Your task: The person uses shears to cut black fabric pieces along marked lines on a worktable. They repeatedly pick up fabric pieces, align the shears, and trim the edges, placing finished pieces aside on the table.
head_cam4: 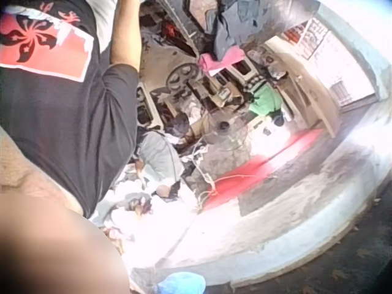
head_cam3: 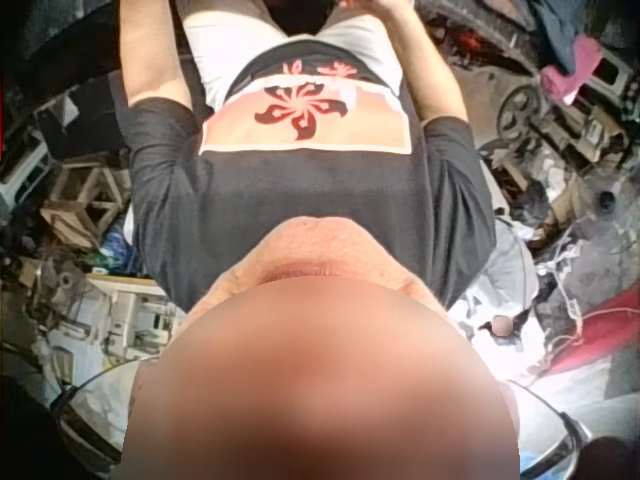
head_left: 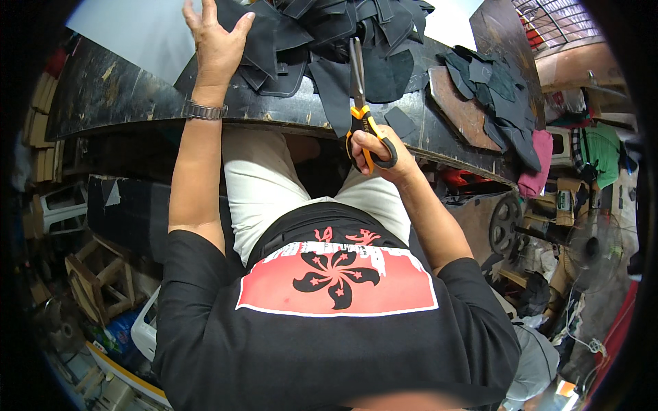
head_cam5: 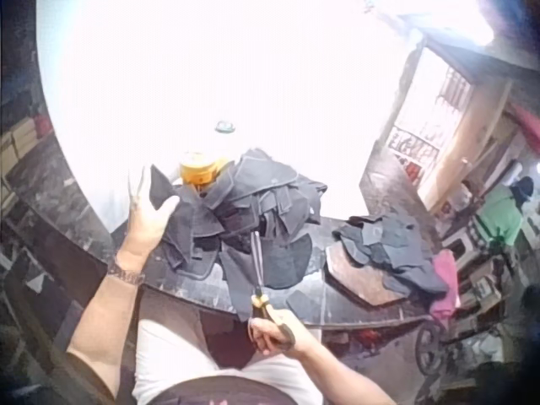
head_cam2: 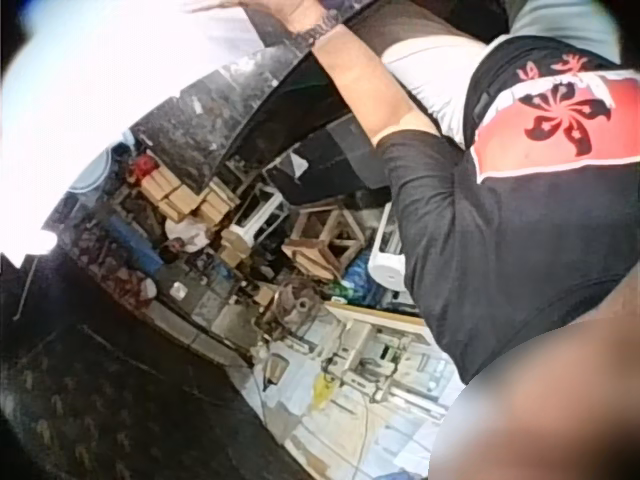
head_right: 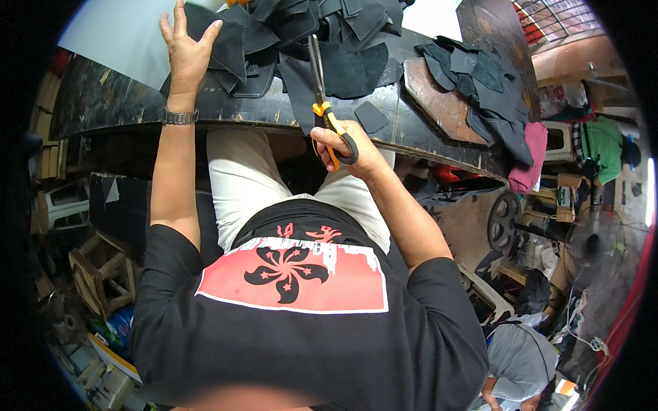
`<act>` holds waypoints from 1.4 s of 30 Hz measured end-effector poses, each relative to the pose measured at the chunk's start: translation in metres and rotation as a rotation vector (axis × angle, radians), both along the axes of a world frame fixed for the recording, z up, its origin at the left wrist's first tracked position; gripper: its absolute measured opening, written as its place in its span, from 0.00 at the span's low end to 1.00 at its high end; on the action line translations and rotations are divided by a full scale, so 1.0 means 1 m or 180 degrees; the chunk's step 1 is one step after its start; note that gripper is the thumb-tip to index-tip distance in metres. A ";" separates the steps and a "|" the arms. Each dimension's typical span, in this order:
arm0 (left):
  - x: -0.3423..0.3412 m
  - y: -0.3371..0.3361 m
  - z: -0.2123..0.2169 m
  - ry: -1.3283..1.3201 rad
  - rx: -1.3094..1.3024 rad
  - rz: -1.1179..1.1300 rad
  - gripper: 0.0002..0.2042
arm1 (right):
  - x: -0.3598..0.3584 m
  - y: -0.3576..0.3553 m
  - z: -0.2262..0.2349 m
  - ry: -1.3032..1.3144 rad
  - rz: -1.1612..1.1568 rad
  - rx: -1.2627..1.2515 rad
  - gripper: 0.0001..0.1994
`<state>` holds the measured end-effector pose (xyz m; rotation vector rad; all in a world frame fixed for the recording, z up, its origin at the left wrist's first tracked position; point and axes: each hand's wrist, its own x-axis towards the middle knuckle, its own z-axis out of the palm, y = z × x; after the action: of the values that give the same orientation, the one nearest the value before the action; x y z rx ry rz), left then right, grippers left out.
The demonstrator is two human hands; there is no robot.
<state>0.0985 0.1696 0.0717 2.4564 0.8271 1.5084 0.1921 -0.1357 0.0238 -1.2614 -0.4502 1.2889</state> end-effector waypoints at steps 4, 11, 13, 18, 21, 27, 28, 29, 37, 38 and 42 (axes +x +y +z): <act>-0.006 -0.036 -0.014 -0.0056 0.0070 -0.1276 0.27 | 0.004 -0.010 -0.005 0.0317 -0.0418 0.0666 0.17; -0.024 -0.115 -0.050 0.1797 0.0079 -0.2796 0.31 | 0.057 -0.011 -0.004 -0.1125 -0.2027 0.1159 0.14; -0.021 -0.116 -0.053 0.1848 -0.0003 -0.2630 0.28 | 0.071 -0.006 -0.005 -0.1421 -0.2505 0.0960 0.13; -0.018 -0.112 -0.053 0.1471 -0.0584 -0.2761 0.17 | 0.081 -0.001 -0.011 -0.1047 -0.2720 0.0927 0.14; -0.014 -0.110 -0.049 0.0743 -0.1329 -0.2807 0.11 | 0.080 -0.002 -0.012 -0.1259 -0.2578 0.0649 0.14; 0.015 -0.079 -0.044 -0.1635 -0.3395 -0.2712 0.09 | 0.077 0.001 -0.011 -0.1383 -0.2558 0.0674 0.13; 0.020 -0.069 -0.045 -0.1502 -0.3432 -0.2341 0.10 | 0.077 0.002 -0.011 -0.1366 -0.2562 0.0674 0.13; 0.022 -0.062 -0.047 -0.1435 -0.3323 -0.2184 0.11 | 0.077 0.002 -0.011 -0.1363 -0.2555 0.0687 0.12; 0.013 -0.079 -0.063 0.0191 -0.1592 -0.1483 0.17 | 0.074 0.000 -0.011 -0.1609 -0.2433 0.0483 0.16; 0.012 -0.079 -0.061 0.0216 -0.1785 -0.1446 0.18 | 0.074 0.001 -0.011 -0.1555 -0.2425 0.0499 0.15; 0.013 -0.079 -0.055 0.0104 -0.1896 -0.1596 0.21 | 0.074 0.002 -0.012 -0.1465 -0.2422 0.0656 0.13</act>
<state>0.1118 0.0909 0.0170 2.0297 0.5048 0.8862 0.2665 -0.1342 0.0120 -1.3611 -0.3551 0.3029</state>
